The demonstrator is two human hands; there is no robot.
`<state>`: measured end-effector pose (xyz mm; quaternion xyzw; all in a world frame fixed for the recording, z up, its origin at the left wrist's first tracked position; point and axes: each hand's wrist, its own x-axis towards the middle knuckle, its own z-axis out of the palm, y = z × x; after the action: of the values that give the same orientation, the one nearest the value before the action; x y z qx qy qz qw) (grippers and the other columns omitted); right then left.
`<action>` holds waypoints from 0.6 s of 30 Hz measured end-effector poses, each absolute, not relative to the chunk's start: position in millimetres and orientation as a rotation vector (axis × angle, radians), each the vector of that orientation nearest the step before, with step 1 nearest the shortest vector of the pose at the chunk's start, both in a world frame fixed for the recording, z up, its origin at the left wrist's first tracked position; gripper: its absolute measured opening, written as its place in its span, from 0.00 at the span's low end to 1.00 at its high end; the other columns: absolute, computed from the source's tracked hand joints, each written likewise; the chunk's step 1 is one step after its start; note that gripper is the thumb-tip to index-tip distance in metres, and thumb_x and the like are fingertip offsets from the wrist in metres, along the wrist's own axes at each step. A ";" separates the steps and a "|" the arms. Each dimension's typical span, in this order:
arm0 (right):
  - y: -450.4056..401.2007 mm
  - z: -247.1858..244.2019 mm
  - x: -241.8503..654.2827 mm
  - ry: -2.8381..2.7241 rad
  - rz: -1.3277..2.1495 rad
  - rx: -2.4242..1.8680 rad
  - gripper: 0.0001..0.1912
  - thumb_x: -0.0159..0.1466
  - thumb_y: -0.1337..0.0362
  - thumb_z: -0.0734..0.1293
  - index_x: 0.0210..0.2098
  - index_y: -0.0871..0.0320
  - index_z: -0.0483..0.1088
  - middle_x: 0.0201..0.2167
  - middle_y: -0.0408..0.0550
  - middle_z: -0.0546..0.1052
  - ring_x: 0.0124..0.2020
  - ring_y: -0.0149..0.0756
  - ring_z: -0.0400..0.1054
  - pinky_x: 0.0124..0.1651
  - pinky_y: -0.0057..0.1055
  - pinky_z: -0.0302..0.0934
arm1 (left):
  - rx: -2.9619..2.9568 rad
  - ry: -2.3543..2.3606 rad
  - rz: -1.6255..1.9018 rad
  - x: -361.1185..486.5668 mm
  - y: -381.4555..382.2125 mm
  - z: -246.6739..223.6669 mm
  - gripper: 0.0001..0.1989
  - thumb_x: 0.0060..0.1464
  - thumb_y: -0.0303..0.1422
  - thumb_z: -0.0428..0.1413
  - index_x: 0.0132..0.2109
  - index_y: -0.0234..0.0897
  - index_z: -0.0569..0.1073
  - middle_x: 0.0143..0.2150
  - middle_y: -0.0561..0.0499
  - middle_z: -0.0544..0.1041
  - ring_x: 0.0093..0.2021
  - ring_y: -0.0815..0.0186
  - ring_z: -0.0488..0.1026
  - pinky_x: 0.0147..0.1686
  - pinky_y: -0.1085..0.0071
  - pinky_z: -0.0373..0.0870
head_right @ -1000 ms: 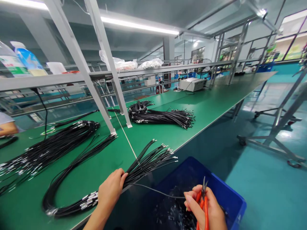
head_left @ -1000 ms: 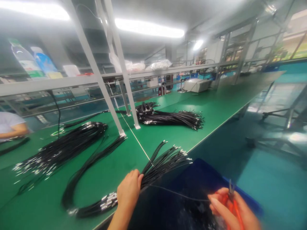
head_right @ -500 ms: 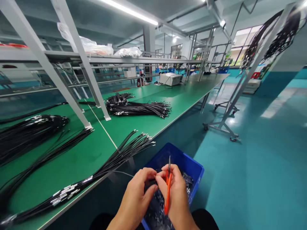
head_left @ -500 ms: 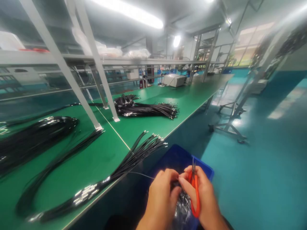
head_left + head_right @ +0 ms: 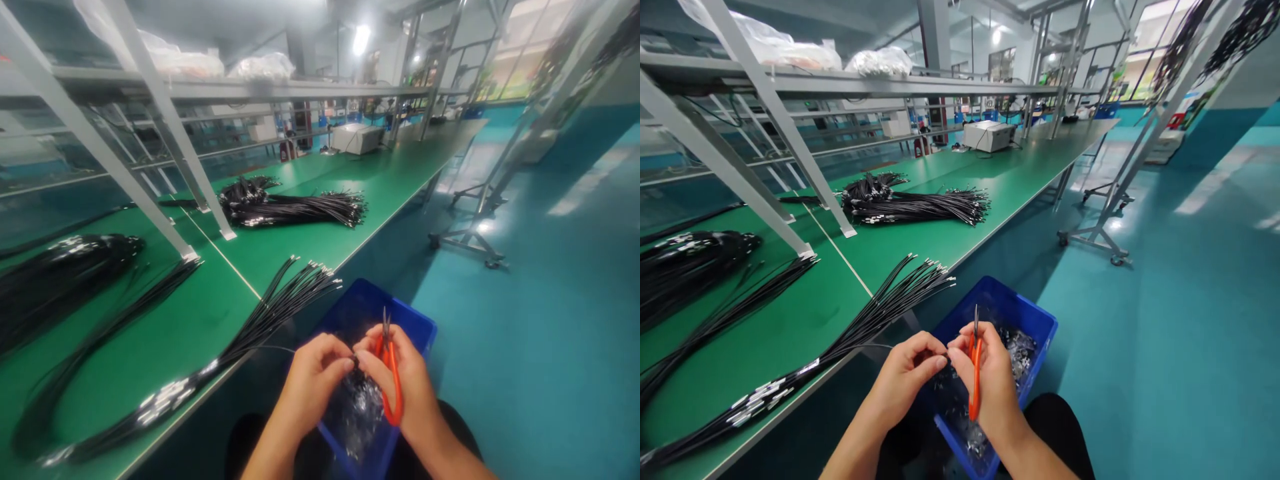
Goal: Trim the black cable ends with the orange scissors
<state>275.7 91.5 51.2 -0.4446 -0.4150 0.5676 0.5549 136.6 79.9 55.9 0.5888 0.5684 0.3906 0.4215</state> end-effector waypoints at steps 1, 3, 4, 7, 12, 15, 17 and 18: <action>92.0 52.2 277.4 -0.982 1.349 -1.042 0.15 0.50 0.60 0.74 0.32 0.54 0.66 0.24 0.39 0.74 0.26 0.33 0.69 0.32 0.29 0.64 | 1.476 1.429 0.987 136.8 80.1 56.9 0.06 0.51 0.31 0.55 0.28 0.35 0.71 0.25 0.55 0.69 0.27 0.68 0.65 0.28 0.74 0.60; 91.4 54.9 280.1 -0.985 1.354 -1.036 0.16 0.50 0.60 0.74 0.33 0.54 0.66 0.25 0.39 0.74 0.26 0.32 0.69 0.32 0.29 0.64 | 1.493 1.440 0.999 138.8 79.6 58.9 0.06 0.51 0.31 0.55 0.28 0.35 0.71 0.25 0.55 0.68 0.27 0.69 0.65 0.28 0.74 0.60; 90.2 56.5 280.9 -0.985 1.350 -1.041 0.16 0.50 0.61 0.74 0.33 0.54 0.66 0.25 0.38 0.73 0.26 0.32 0.68 0.33 0.29 0.64 | 1.507 1.445 0.999 140.4 79.0 59.7 0.06 0.51 0.31 0.55 0.28 0.35 0.72 0.25 0.55 0.68 0.27 0.69 0.65 0.28 0.74 0.59; 84.7 62.1 280.3 -0.980 1.322 -1.073 0.15 0.50 0.62 0.74 0.31 0.54 0.65 0.23 0.35 0.71 0.23 0.29 0.65 0.32 0.27 0.63 | 1.544 1.456 0.992 144.9 77.0 61.3 0.04 0.51 0.29 0.55 0.28 0.36 0.72 0.25 0.56 0.68 0.27 0.69 0.65 0.28 0.75 0.59; 75.2 65.5 276.3 -0.967 1.321 -1.108 0.13 0.51 0.62 0.73 0.31 0.53 0.64 0.23 0.35 0.70 0.23 0.28 0.64 0.30 0.27 0.62 | 1.733 1.507 1.004 142.8 63.7 67.7 0.05 0.53 0.26 0.54 0.34 0.38 0.74 0.31 0.55 0.71 0.29 0.69 0.67 0.30 0.75 0.62; 73.7 63.7 277.1 -0.968 1.298 -1.137 0.12 0.52 0.64 0.72 0.31 0.53 0.64 0.22 0.35 0.70 0.23 0.28 0.65 0.30 0.27 0.61 | 1.823 1.611 1.079 140.6 43.0 63.0 0.06 0.55 0.30 0.53 0.39 0.39 0.74 0.37 0.51 0.73 0.33 0.67 0.69 0.34 0.73 0.65; 75.3 61.4 279.2 -0.967 1.266 -1.158 0.11 0.52 0.65 0.71 0.31 0.53 0.64 0.22 0.35 0.70 0.23 0.28 0.64 0.29 0.27 0.61 | 1.763 1.584 0.851 143.6 29.1 45.9 0.04 0.54 0.31 0.55 0.33 0.40 0.74 0.32 0.51 0.74 0.32 0.65 0.70 0.34 0.71 0.66; 76.6 60.1 280.5 -0.966 1.253 -1.170 0.11 0.52 0.65 0.71 0.31 0.53 0.64 0.23 0.35 0.70 0.23 0.28 0.64 0.30 0.27 0.61 | 1.667 1.521 0.613 146.9 23.9 32.9 0.03 0.52 0.31 0.57 0.31 0.41 0.74 0.30 0.53 0.74 0.31 0.66 0.71 0.33 0.71 0.66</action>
<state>280.5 76.6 60.1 -0.4950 -0.4087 0.5303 0.5538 146.9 23.9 32.9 0.6563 0.5987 0.2412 0.3908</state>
